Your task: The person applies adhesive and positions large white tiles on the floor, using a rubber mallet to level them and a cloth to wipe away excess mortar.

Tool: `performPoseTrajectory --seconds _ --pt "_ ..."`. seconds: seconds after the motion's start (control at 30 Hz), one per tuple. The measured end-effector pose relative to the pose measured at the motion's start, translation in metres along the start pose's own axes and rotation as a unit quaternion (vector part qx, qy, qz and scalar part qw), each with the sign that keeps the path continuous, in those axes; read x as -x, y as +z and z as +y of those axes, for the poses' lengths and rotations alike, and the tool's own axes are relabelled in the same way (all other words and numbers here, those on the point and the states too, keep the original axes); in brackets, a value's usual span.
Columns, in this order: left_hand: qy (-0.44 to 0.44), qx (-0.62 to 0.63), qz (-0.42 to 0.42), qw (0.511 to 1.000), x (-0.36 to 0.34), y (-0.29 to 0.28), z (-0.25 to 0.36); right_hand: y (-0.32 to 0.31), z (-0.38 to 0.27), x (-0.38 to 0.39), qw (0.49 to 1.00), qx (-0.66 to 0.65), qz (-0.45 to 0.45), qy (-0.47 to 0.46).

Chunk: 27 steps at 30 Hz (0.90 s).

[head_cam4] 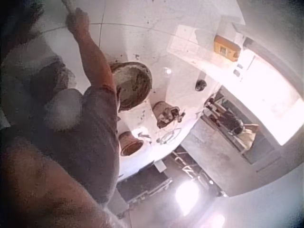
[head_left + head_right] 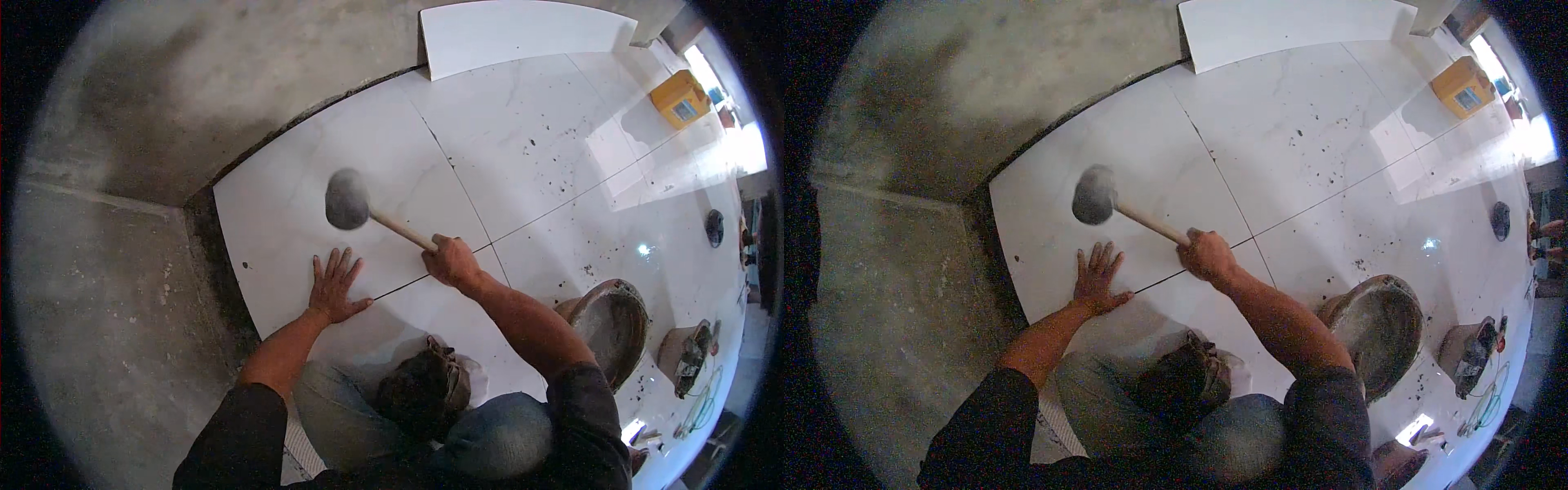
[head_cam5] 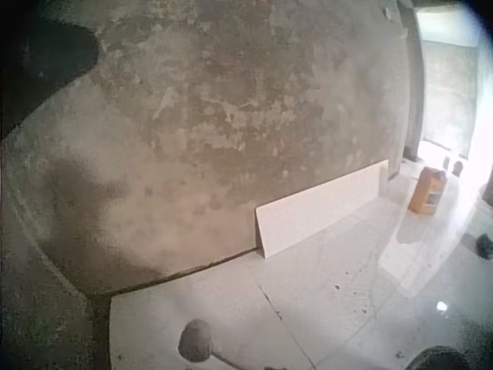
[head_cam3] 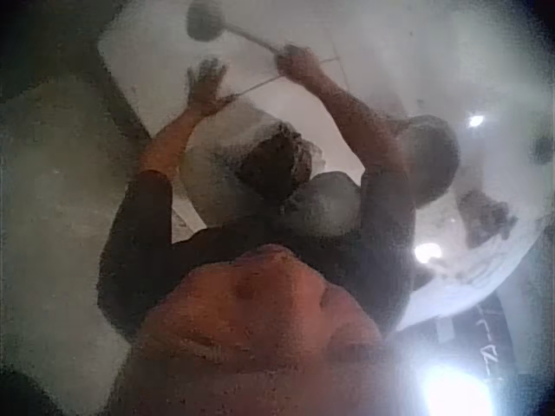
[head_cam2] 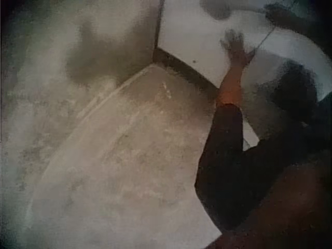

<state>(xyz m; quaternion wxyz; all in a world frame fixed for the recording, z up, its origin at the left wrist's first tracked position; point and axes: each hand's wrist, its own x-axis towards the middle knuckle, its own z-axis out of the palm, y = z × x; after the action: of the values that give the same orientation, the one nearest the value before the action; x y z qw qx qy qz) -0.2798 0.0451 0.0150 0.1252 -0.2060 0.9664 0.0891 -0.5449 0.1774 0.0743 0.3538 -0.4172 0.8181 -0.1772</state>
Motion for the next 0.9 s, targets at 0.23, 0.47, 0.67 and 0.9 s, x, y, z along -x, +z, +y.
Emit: performPoseTrajectory --seconds 0.23,0.47,0.67,0.9 --pt "0.007 -0.005 0.011 1.0 -0.001 0.001 0.0 0.011 0.007 -0.002 0.999 0.028 -0.024 -0.016" --pt "-0.006 -0.017 -0.01 1.0 -0.002 -0.006 0.002 0.008 -0.002 -0.013 1.0 -0.006 -0.016 -0.014" --pt "0.003 -0.017 0.004 1.0 -0.002 -0.003 0.005 0.02 -0.009 -0.017 1.0 -0.018 0.007 -0.01" --pt "-0.006 -0.021 -0.014 1.0 -0.001 -0.001 0.007 0.019 -0.017 -0.011 1.0 -0.007 -0.002 -0.009"
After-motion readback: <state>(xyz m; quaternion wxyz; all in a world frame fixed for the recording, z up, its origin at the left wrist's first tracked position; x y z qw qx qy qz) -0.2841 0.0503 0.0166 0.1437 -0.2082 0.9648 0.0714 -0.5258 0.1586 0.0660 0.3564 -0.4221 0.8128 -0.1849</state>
